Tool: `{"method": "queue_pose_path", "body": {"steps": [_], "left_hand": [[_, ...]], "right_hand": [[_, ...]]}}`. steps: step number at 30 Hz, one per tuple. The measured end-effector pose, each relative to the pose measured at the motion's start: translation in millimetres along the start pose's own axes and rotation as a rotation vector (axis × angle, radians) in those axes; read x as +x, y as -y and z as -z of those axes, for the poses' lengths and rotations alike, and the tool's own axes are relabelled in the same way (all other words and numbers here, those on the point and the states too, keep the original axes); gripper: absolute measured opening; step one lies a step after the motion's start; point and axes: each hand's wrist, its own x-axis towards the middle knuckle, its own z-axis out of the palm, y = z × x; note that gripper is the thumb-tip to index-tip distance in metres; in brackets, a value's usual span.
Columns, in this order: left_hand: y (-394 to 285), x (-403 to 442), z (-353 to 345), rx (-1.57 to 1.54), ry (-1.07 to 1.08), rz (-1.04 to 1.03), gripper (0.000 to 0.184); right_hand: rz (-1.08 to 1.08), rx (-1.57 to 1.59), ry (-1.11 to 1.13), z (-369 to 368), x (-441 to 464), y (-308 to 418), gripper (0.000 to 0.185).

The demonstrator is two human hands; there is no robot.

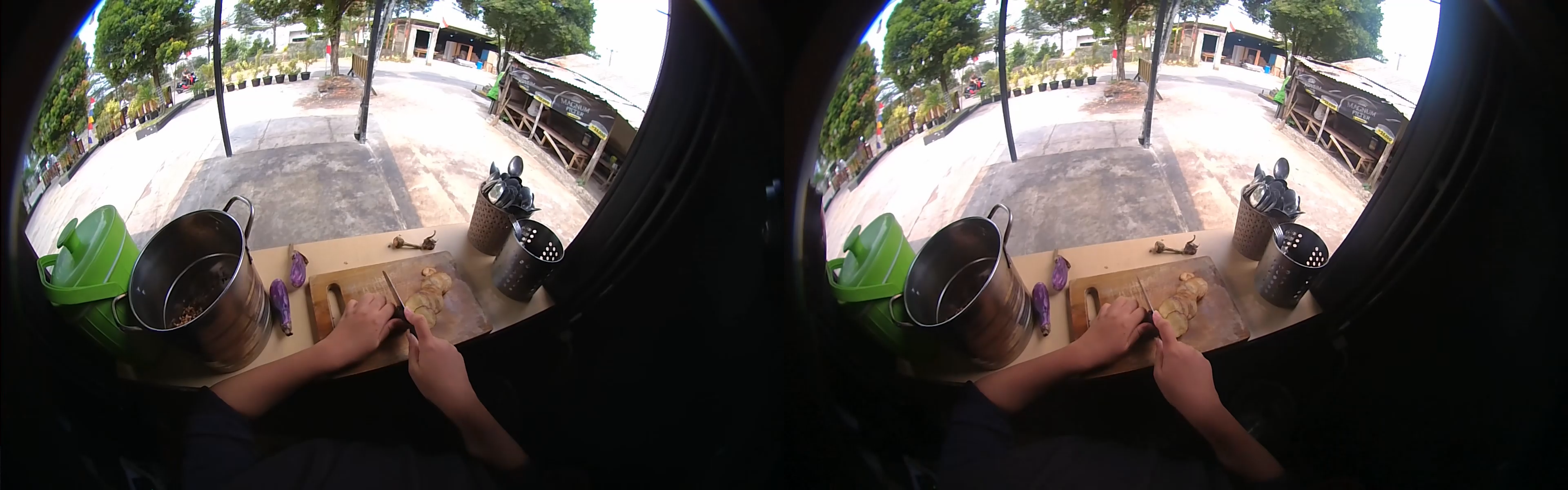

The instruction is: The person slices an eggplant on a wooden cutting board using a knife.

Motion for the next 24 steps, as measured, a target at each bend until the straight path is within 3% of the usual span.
{"method": "queue_pose_path", "body": {"steps": [8,17,24], "left_hand": [[-3,-1,-2,0.053,-0.056,-0.004,0.026],[0,-1,-2,0.038,-0.048,-0.023,0.025],[0,-1,-5,0.057,-0.095,-0.032,0.025]], "right_hand": [[-0.094,0.006,0.040,3,-42,-5,0.043],[-0.035,-0.008,0.019,2,-2,2,0.045],[-0.089,0.019,0.077,5,-31,-3,0.046]]}}
